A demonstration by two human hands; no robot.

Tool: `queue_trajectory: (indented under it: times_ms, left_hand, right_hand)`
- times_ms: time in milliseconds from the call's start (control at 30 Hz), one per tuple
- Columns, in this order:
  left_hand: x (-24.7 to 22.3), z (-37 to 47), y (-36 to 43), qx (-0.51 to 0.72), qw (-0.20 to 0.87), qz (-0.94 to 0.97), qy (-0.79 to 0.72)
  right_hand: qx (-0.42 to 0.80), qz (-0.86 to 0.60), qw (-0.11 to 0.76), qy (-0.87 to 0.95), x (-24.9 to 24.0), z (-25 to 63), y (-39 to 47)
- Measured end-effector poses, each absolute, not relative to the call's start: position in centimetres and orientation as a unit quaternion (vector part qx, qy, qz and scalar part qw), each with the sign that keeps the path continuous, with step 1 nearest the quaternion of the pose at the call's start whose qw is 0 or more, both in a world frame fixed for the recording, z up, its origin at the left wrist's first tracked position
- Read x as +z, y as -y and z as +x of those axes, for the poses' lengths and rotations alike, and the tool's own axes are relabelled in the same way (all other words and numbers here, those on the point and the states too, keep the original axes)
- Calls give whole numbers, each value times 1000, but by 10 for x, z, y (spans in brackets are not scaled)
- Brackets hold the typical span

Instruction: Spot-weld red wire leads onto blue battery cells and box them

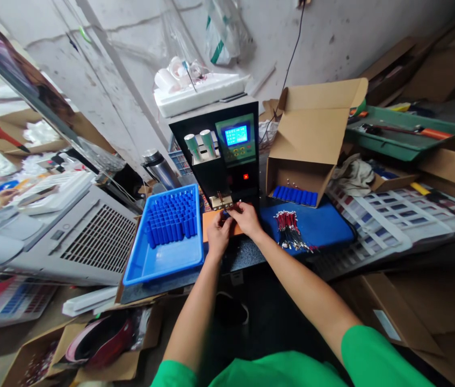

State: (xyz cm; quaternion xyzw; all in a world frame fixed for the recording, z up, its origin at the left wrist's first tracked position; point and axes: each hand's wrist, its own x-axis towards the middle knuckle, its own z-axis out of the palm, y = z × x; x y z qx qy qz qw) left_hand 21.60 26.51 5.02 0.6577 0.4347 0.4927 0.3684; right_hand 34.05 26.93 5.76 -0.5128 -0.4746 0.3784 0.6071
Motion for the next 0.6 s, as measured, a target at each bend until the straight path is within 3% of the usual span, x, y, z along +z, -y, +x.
queue_trajectory:
  times_ms: [600]
  left_hand:
    - [50, 215, -264, 486, 368, 657, -444]
  right_hand:
    - [394, -513, 606, 463, 57, 340, -267]
